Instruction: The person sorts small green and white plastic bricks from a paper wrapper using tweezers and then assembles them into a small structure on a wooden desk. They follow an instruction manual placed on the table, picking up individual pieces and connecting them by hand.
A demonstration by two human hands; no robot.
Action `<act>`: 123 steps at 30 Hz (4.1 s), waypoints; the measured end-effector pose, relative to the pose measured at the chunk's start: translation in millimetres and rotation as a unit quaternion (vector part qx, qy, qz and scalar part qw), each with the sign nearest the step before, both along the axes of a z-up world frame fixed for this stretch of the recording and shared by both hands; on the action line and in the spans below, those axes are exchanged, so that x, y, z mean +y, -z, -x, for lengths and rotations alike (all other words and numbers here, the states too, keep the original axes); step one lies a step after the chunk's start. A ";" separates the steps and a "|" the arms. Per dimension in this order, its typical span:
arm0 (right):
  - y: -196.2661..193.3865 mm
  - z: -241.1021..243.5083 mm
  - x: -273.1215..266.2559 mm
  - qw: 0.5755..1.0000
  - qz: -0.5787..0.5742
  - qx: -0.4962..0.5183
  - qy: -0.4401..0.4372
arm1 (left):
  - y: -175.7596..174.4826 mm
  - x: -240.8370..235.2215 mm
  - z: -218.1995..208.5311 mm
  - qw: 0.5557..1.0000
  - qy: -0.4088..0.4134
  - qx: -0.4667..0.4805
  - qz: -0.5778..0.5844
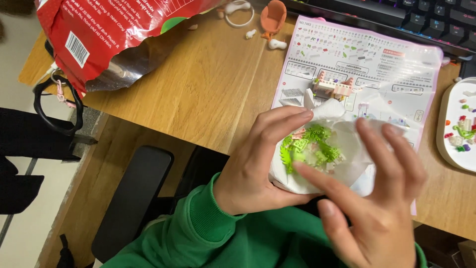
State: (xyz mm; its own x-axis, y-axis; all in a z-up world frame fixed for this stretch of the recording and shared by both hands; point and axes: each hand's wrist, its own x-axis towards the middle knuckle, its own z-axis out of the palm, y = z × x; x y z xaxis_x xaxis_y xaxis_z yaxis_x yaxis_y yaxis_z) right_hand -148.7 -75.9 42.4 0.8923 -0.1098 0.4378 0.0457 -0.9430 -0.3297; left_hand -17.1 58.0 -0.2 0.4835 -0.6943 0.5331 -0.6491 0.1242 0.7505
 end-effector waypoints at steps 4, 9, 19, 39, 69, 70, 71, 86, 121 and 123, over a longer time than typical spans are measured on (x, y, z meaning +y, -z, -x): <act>-4.1 4.1 -2.9 0.999 0.009 0.000 0.040 | 5.9 -1.1 0.3 1.000 0.002 0.001 -0.002; -1.2 4.8 -6.8 0.998 0.020 -0.004 0.065 | 6.4 -0.6 0.5 1.000 0.009 0.009 -0.002; -9.1 -19.2 -7.9 0.997 0.074 -0.036 0.013 | -2.4 -1.7 4.6 1.000 0.009 0.021 0.006; -1.5 -75.4 55.2 0.999 0.008 -0.044 0.013 | -2.5 71.4 -11.4 0.983 -0.098 0.103 -0.119; 28.7 5.5 -60.6 0.978 0.001 0.065 0.200 | -5.4 1.6 -32.4 0.994 0.054 0.045 -0.081; 29.8 6.2 -60.9 0.978 0.002 0.065 0.201 | -4.6 1.2 -31.9 0.994 0.054 0.045 -0.081; 30.9 6.8 -61.3 0.977 0.004 0.064 0.205 | -3.8 0.7 -31.5 0.994 0.057 0.041 -0.083; 0.0 -55.5 0.9 0.992 0.086 -0.046 0.084 | -4.3 -1.1 -28.7 0.995 0.052 0.043 -0.079; 12.4 5.3 -66.8 0.973 -0.069 0.024 0.218 | 3.3 -1.4 -30.5 0.993 -0.097 0.026 -0.058; 11.0 11.5 -67.1 0.972 -0.045 0.000 0.231 | 2.7 -1.4 -30.0 0.993 -0.094 0.037 -0.056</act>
State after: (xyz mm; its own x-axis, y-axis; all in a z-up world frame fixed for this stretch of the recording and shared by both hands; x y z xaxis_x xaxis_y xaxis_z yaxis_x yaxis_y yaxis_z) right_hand -160.1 -143.0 31.3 0.7392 -0.5356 0.4084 -0.3749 -0.8309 -0.4111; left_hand 12.9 56.6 -2.9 0.6458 -0.6408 0.4151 -0.5949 -0.0817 0.7996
